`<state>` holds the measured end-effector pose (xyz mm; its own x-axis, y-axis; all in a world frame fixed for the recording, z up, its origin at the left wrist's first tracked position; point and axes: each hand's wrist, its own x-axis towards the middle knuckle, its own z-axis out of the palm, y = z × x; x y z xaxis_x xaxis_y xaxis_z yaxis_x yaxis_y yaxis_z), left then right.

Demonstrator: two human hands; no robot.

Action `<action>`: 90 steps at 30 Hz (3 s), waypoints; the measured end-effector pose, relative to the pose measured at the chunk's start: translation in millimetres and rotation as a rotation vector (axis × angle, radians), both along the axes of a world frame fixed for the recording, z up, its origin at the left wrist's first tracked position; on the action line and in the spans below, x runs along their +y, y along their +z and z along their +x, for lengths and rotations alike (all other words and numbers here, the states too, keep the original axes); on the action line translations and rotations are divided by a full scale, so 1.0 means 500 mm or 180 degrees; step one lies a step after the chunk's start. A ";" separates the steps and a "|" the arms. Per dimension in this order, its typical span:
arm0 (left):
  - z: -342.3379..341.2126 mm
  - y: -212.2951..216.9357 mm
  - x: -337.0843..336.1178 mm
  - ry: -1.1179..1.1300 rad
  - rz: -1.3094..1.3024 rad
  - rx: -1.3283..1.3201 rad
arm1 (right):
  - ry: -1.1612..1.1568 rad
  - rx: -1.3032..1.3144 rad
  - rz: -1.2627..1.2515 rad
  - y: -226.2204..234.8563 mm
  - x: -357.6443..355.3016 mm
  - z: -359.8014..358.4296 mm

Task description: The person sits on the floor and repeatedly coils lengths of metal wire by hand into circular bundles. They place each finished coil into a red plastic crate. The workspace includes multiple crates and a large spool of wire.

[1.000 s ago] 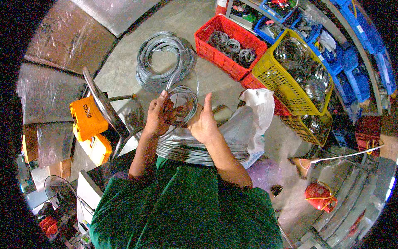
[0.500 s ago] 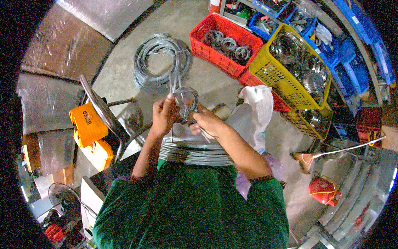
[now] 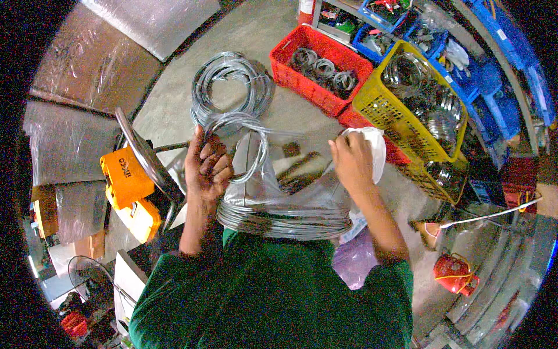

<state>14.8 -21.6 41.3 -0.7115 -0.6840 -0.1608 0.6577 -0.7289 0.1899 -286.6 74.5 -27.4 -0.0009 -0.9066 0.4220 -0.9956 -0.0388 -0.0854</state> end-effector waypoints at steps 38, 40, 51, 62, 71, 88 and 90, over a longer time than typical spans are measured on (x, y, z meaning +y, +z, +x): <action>-0.065 -0.141 0.054 0.0763 -0.4297 -0.3196 | 0.0186 -0.7588 0.3663 -0.047 -0.045 0.183; -0.065 -0.142 0.064 0.0617 -0.3890 -0.3197 | 0.0318 -0.7270 0.3587 -0.026 -0.040 0.171; -0.094 -0.096 0.010 0.1281 -0.1116 -0.2414 | 0.0809 -0.4346 0.3295 0.096 0.161 0.114; -0.145 -0.099 0.095 -0.0464 -0.2191 -0.2279 | 0.0754 -0.7410 0.2569 0.098 0.140 0.255; -0.068 -0.160 0.087 -0.0444 -0.4600 -0.3231 | -0.0357 -0.8703 0.2692 0.101 0.067 0.265; -0.057 -0.144 0.151 -0.0351 -0.1307 -0.3204 | 0.0626 -0.3147 0.0896 0.026 0.067 0.205; -0.061 -0.145 0.149 -0.0211 -0.1288 -0.3319 | 0.0648 -0.3126 0.0772 0.011 0.074 0.210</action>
